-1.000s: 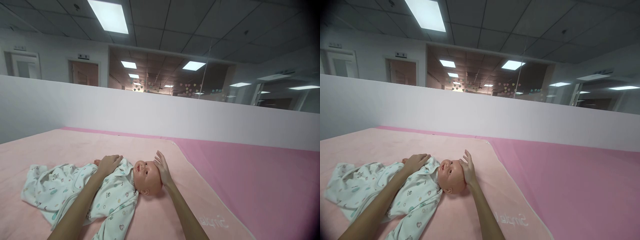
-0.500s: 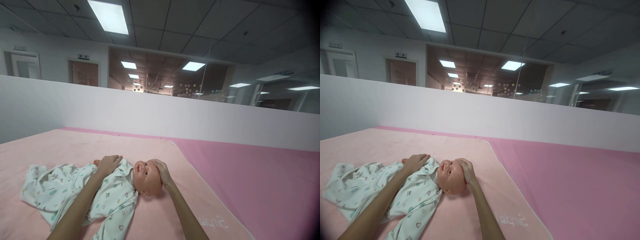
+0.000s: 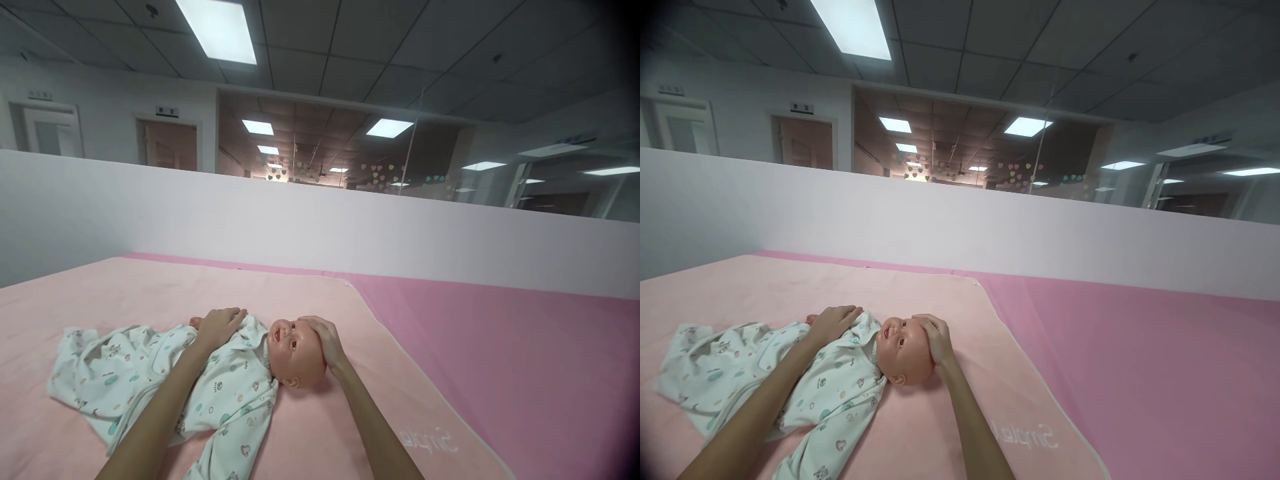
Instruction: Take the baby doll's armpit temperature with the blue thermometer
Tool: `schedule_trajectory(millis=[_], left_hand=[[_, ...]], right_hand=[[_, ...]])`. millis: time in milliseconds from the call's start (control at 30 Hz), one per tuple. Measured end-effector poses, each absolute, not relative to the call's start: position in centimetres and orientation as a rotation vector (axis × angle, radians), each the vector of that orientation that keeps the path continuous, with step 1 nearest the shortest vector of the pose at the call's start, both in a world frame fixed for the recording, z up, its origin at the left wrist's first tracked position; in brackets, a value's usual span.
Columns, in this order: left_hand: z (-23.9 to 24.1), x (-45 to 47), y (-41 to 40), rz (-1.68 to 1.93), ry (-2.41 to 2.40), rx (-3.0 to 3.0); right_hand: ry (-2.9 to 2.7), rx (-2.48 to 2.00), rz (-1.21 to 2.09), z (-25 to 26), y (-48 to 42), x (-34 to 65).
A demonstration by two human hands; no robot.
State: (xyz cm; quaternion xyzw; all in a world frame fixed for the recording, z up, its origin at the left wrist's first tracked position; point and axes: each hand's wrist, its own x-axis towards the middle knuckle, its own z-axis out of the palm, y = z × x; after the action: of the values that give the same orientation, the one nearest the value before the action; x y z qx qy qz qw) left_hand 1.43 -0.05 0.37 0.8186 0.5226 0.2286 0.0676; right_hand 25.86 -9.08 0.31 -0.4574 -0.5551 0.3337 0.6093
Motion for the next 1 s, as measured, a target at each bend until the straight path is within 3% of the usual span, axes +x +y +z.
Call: schedule_trajectory(millis=[1000], left_hand=[[0.23, 1.33, 0.19, 0.679, 1.561, 2.453]], right_hand=[[-1.300, -1.033, 0.758, -0.05, -8.64, 26.13]])
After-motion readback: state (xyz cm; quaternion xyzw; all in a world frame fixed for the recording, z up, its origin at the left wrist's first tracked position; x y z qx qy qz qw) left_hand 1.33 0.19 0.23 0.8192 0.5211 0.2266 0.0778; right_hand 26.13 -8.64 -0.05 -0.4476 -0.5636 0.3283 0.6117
